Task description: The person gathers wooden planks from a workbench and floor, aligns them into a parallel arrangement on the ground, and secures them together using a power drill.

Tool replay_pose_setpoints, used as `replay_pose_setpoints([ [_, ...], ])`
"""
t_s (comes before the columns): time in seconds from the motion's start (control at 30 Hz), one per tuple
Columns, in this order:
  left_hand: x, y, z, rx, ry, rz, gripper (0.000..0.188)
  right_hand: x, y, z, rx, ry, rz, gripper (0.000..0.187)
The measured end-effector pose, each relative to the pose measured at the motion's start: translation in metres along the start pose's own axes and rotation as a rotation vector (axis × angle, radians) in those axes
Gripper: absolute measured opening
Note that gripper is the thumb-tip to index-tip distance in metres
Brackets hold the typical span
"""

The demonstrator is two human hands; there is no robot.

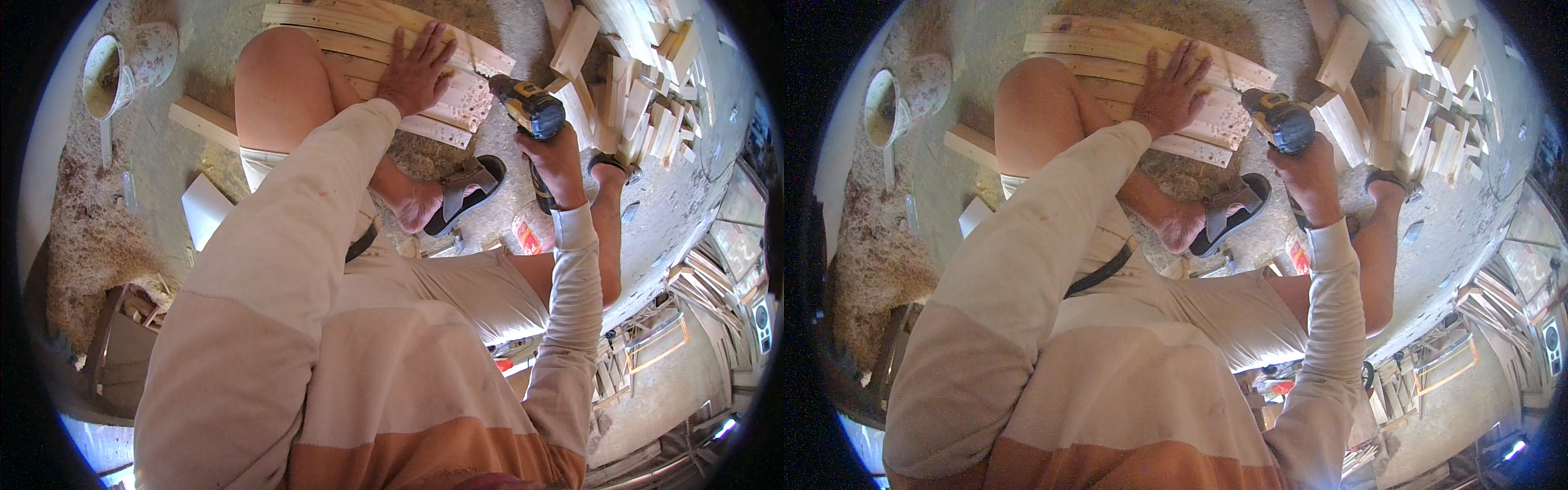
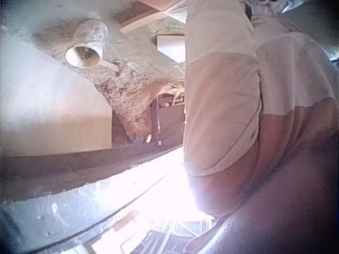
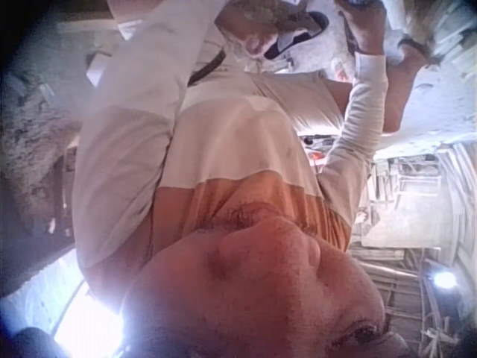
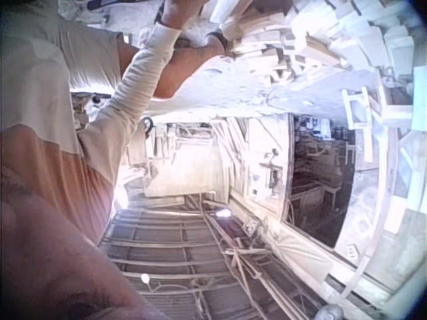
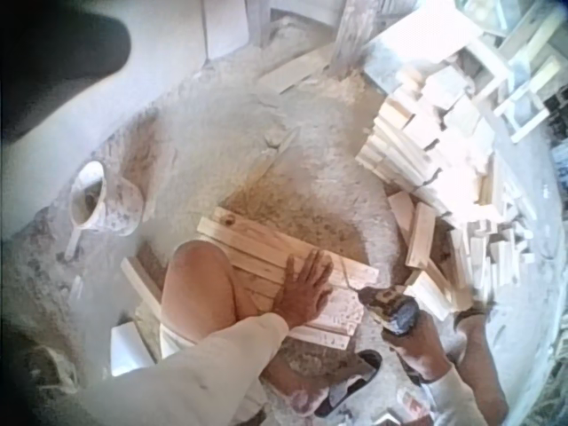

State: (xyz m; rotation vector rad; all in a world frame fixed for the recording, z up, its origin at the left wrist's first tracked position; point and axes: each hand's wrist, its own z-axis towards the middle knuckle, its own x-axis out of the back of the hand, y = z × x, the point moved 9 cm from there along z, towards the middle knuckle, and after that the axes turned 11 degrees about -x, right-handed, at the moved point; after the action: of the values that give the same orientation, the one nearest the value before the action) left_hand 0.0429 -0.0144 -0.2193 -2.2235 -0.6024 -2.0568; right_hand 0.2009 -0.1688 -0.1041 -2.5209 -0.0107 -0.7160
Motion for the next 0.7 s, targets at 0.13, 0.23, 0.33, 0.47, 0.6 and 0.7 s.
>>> replay_pose_setpoints([
  [0.13,0.002,0.000,-0.001,0.003,0.000,0.066,0.070,-0.001,-0.011,0.005,0.057,0.101,-0.243,0.029],
  [0.23,0.002,-0.001,-0.001,0.002,-0.008,0.067,0.069,-0.001,-0.020,0.010,-0.016,0.029,-0.267,0.029],
  [0.33,0.002,0.000,-0.001,-0.004,-0.024,0.061,0.069,0.001,-0.020,0.012,-0.037,0.026,-0.268,0.028],
  [0.47,0.003,0.002,-0.001,-0.007,-0.019,0.059,0.069,-0.002,-0.027,0.009,-0.010,0.082,-0.335,0.030],
  [0.6,-0.001,0.002,-0.002,-0.007,-0.010,0.069,0.069,-0.002,-0.035,0.009,0.009,0.038,-0.356,0.031],
  [0.7,0.000,0.004,0.000,-0.015,0.013,0.082,0.069,0.003,-0.024,0.018,0.046,0.104,-0.372,0.030],
])
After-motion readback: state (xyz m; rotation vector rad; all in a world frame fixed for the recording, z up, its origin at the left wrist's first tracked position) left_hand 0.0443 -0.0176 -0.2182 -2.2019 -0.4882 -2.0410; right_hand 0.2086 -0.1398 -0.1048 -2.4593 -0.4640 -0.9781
